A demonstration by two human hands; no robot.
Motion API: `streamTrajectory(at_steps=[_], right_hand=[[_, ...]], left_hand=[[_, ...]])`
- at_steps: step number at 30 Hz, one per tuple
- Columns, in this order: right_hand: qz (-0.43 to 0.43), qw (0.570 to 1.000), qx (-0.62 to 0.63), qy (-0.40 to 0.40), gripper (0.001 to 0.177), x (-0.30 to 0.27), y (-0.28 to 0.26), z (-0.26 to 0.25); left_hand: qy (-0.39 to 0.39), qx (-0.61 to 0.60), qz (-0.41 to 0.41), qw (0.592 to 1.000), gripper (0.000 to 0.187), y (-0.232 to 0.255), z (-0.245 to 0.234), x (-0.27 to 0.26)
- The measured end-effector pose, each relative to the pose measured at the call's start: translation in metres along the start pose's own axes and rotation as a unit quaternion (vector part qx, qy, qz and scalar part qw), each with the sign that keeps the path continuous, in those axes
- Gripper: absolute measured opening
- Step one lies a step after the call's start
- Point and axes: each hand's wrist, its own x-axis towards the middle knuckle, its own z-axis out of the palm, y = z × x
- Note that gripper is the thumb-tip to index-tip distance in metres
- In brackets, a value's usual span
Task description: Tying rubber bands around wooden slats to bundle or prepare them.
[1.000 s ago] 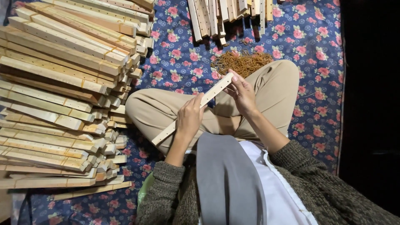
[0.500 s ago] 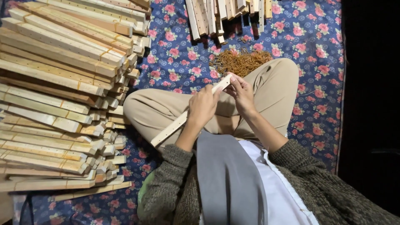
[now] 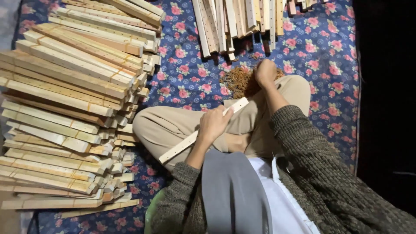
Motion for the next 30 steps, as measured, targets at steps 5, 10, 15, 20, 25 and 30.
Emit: streamTrajectory(at_steps=[5,10,15,20,25,30], right_hand=[[-0.016,0.997,0.079,0.020,0.014,-0.041,-0.006,-0.045],[-0.208,0.954,0.210,0.056,0.026,-0.133,-0.024,-0.113],[-0.029,0.792,0.563,-0.236,0.021,-0.200,-0.035,-0.142],[-0.076,0.843,0.493,-0.204,0.027,-0.204,-0.022,-0.144],[-0.107,0.870,0.432,-0.211,0.028,-0.214,-0.026,-0.160],[-0.098,0.850,0.461,-0.236,0.033,-0.216,-0.022,-0.161]], left_hand=[[-0.014,-0.023,-0.007,1.000,0.062,0.004,-0.011,-0.009],[-0.018,-0.037,-0.006,0.999,0.063,0.016,-0.022,-0.019],[-0.013,-0.015,0.000,1.000,0.060,0.014,-0.020,-0.032],[0.034,0.005,0.012,0.999,0.056,0.005,-0.010,-0.040],[0.043,0.012,0.022,0.999,0.055,0.005,-0.006,-0.050],[0.056,0.027,0.024,0.998,0.054,-0.002,0.009,-0.047]])
